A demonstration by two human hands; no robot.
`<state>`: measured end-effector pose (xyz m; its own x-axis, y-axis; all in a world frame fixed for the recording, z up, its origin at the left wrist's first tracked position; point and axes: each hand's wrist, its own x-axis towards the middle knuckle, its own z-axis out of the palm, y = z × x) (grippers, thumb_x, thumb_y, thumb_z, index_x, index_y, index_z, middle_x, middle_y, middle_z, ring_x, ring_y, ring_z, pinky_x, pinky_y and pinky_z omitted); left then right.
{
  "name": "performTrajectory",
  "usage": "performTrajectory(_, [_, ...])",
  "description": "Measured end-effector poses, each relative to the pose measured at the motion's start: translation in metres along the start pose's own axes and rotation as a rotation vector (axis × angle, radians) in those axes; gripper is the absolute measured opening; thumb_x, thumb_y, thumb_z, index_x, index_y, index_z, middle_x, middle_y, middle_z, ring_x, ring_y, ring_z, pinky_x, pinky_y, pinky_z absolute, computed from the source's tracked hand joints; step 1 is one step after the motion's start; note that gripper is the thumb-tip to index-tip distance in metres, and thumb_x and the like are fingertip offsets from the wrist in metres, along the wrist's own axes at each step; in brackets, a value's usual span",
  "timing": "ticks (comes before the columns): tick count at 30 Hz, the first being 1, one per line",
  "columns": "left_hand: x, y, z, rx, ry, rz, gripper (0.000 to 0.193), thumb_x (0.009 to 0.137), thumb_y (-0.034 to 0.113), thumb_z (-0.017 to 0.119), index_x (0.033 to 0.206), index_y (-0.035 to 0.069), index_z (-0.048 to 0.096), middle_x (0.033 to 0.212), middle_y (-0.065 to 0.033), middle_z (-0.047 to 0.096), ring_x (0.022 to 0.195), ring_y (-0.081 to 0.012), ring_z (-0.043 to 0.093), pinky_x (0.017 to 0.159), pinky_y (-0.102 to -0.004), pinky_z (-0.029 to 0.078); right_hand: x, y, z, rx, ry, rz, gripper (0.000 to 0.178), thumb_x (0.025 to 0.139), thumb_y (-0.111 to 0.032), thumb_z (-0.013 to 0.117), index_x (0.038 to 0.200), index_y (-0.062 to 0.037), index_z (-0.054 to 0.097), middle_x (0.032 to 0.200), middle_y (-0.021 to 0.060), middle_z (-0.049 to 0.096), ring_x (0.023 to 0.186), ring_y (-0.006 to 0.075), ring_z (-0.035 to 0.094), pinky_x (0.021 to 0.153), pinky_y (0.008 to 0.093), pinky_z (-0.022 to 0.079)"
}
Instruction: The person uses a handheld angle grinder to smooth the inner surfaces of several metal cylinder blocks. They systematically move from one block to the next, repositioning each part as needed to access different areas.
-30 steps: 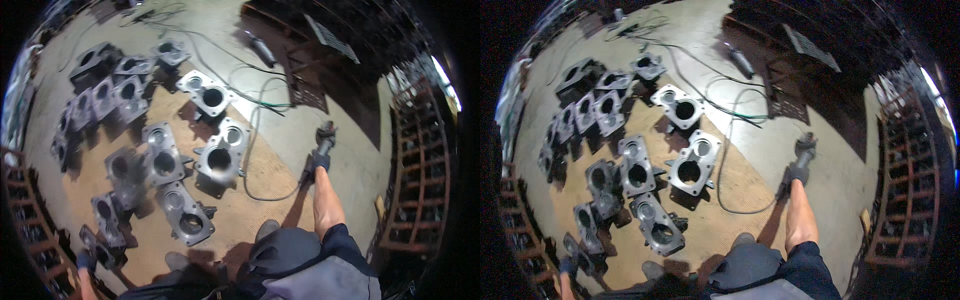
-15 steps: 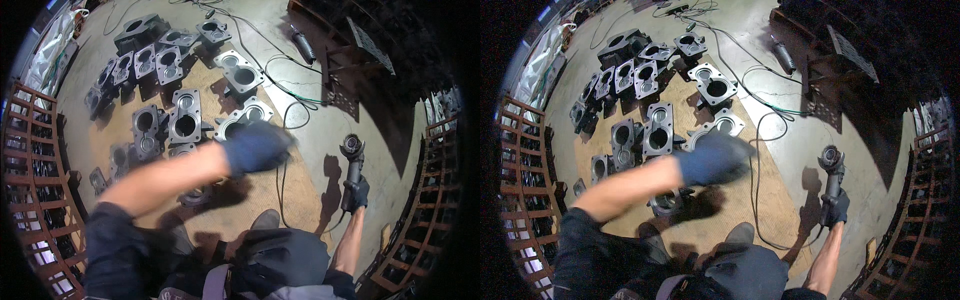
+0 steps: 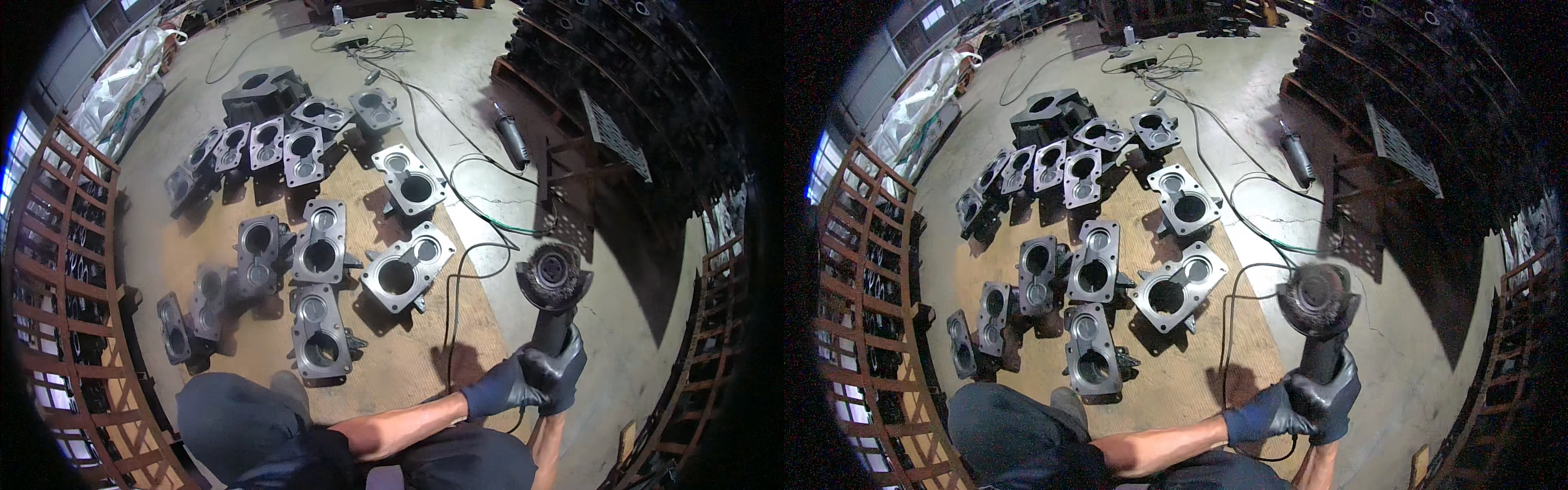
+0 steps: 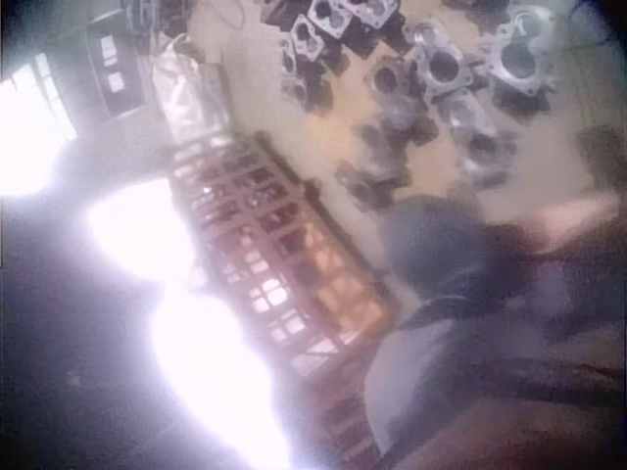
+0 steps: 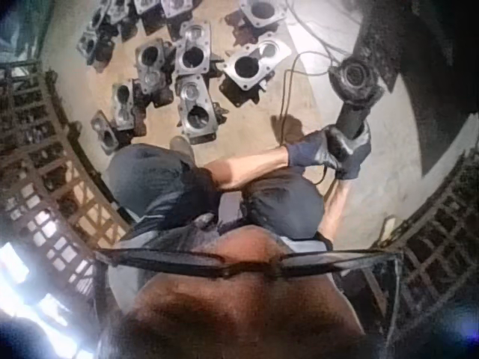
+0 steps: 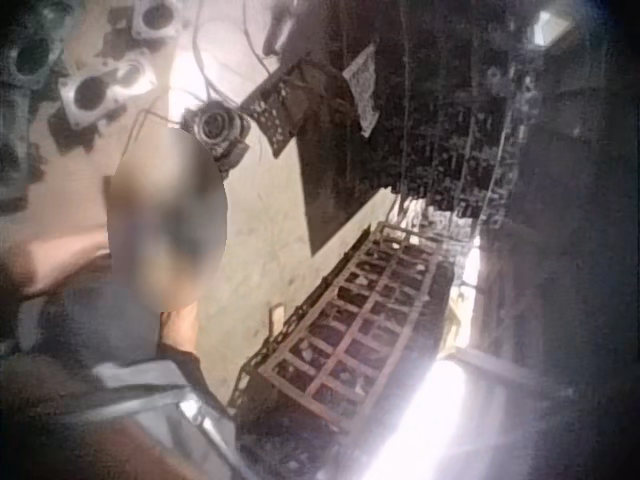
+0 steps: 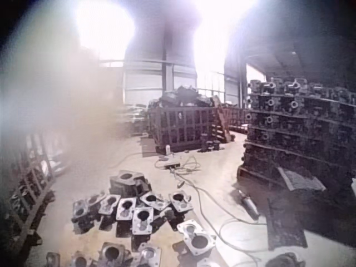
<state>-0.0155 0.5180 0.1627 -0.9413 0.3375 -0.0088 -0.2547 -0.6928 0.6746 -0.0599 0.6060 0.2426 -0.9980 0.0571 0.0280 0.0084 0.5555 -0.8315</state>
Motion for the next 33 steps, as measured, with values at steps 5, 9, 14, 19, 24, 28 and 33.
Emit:
performTrajectory(5, [0.002, 0.056, -0.004, 0.093, 0.12, 0.108, 0.083, 0.069, 0.012, 0.088, 0.136, -0.001, 0.041, 0.129, -0.0086, 0.055, 0.115, -0.0136, 0.053, 0.101, -0.0324, 0.046, 0.019, -0.025, 0.011, 0.097, -0.167, -0.105, 0.084, 0.057, -0.032, 0.088, 0.126, 0.0026, 0.054, 0.113, 0.0139, 0.066, 0.101, 0.0231, 0.064, 0.093, 0.0377, 0.05])
performTrajectory(9, [0.009, 0.099, -0.013, 0.078, 0.106, 0.115, 0.045, 0.084, 0.013, 0.075, 0.121, -0.002, 0.054, 0.105, -0.0093, 0.066, 0.095, -0.0152, 0.061, 0.085, -0.0316, 0.052, 0.031, -0.022, 0.023, 1.002, -0.377, 0.086, 0.053, 0.097, -0.048, 0.055, 0.125, -0.0038, 0.059, 0.113, 0.0127, 0.067, 0.104, 0.0221, 0.063, 0.094, 0.0392, 0.05])
performTrajectory(14, [0.003, 0.147, 0.002, 0.25, 0.005, 0.386, 0.038, 0.083, 0.012, 0.072, 0.114, -0.004, 0.057, 0.104, -0.0091, 0.065, 0.093, -0.0148, 0.06, 0.085, -0.032, 0.05, 0.023, -0.029, 0.054, 0.95, -0.182, 0.245, 0.054, 0.098, -0.052, 0.051, 0.12, -0.0038, 0.063, 0.11, 0.0117, 0.068, 0.102, 0.0235, 0.064, 0.093, 0.0388, 0.05])
performTrajectory(19, [0.0, 0.189, 0.003, 0.16, 0.03, 0.449, 0.03, 0.082, 0.014, 0.07, 0.106, 0.0, 0.06, 0.091, -0.0025, 0.065, 0.082, -0.0123, 0.057, 0.077, -0.0314, 0.05, 0.007, -0.053, 0.091, 0.721, -0.275, 0.241, 0.054, 0.098, -0.052, 0.05, 0.116, -0.0033, 0.064, 0.107, 0.0112, 0.068, 0.099, 0.0229, 0.064, 0.091, 0.0382, 0.05])
performTrajectory(24, [0.015, 0.224, -0.024, -0.131, -0.232, 0.276, 0.028, 0.082, 0.017, 0.071, 0.102, 0.0, 0.06, 0.075, -0.0027, 0.064, 0.07, -0.0113, 0.057, 0.068, -0.03, 0.051, 0.013, -0.084, 0.124, 0.517, -0.414, 0.218, 0.054, 0.098, -0.052, 0.05, 0.113, -0.0029, 0.066, 0.105, 0.0106, 0.069, 0.097, 0.0224, 0.064, 0.089, 0.0376, 0.05])
performTrajectory(28, [0.001, 0.246, -0.041, 0.038, -0.079, 0.424, 0.027, 0.077, 0.011, 0.073, 0.098, 0.0, 0.06, 0.079, -0.0029, 0.064, 0.072, -0.0112, 0.06, 0.068, -0.0302, 0.052, 0.033, -0.113, 0.111, 0.374, -0.515, 0.215, 0.054, 0.099, -0.052, 0.049, 0.11, -0.0025, 0.067, 0.102, 0.0102, 0.069, 0.094, 0.0219, 0.064, 0.088, 0.0371, 0.05])
performTrajectory(33, [0.002, 0.219, -0.064, -0.226, -0.054, 0.388, 0.028, 0.074, 0.004, 0.071, 0.099, 0.004, 0.059, 0.08, -0.0008, 0.06, 0.071, -0.0114, 0.057, 0.068, -0.0284, 0.051, 0.103, -0.187, 0.1, 0.126, -0.682, 0.171, 0.054, 0.099, -0.052, 0.049, 0.107, -0.0021, 0.068, 0.099, 0.0096, 0.069, 0.092, 0.0214, 0.064, 0.086, 0.0366, 0.05])
